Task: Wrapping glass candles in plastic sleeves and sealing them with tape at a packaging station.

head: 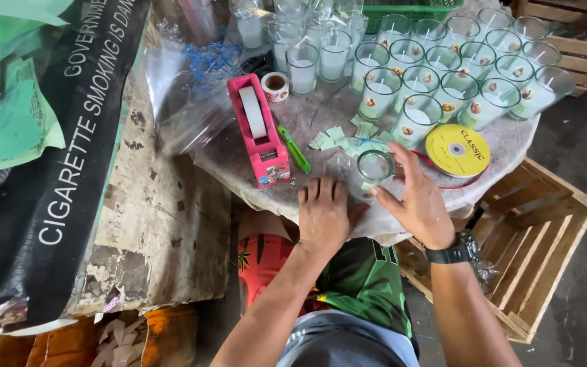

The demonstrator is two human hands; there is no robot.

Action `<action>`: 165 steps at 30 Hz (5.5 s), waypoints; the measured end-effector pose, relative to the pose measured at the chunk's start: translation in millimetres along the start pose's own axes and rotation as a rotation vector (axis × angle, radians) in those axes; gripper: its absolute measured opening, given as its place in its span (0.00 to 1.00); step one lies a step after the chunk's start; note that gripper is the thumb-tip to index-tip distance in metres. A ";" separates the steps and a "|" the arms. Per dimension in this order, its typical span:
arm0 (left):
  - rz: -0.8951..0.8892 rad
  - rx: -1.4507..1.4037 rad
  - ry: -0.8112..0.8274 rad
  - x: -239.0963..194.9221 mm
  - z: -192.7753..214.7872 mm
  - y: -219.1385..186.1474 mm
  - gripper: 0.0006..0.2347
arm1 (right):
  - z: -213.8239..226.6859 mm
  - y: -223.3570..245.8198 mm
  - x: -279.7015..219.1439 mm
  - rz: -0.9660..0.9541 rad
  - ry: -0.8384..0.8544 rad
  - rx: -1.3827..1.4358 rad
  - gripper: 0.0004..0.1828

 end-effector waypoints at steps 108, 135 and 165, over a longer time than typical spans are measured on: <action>0.104 -0.887 0.249 39.5 -11.2 -4.9 0.06 | -14.0 -35.0 -8.4 0.089 0.010 0.532 0.54; 0.047 -0.691 0.107 48.4 -21.2 -6.7 0.03 | -17.1 -63.0 -0.5 0.000 -0.266 0.471 0.32; 0.494 -0.915 0.452 66.0 -81.0 30.5 0.13 | -11.4 -48.8 -6.0 0.151 -0.330 0.329 0.31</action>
Point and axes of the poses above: each hand's wrist, its own x-axis towards the middle knuckle, its own z-axis out of the back of the hand, y = z × x, the point moved 10 cm from there along x, towards the middle knuckle, and after that the axes turned 2 degrees about -y, right-handed, at the moved point
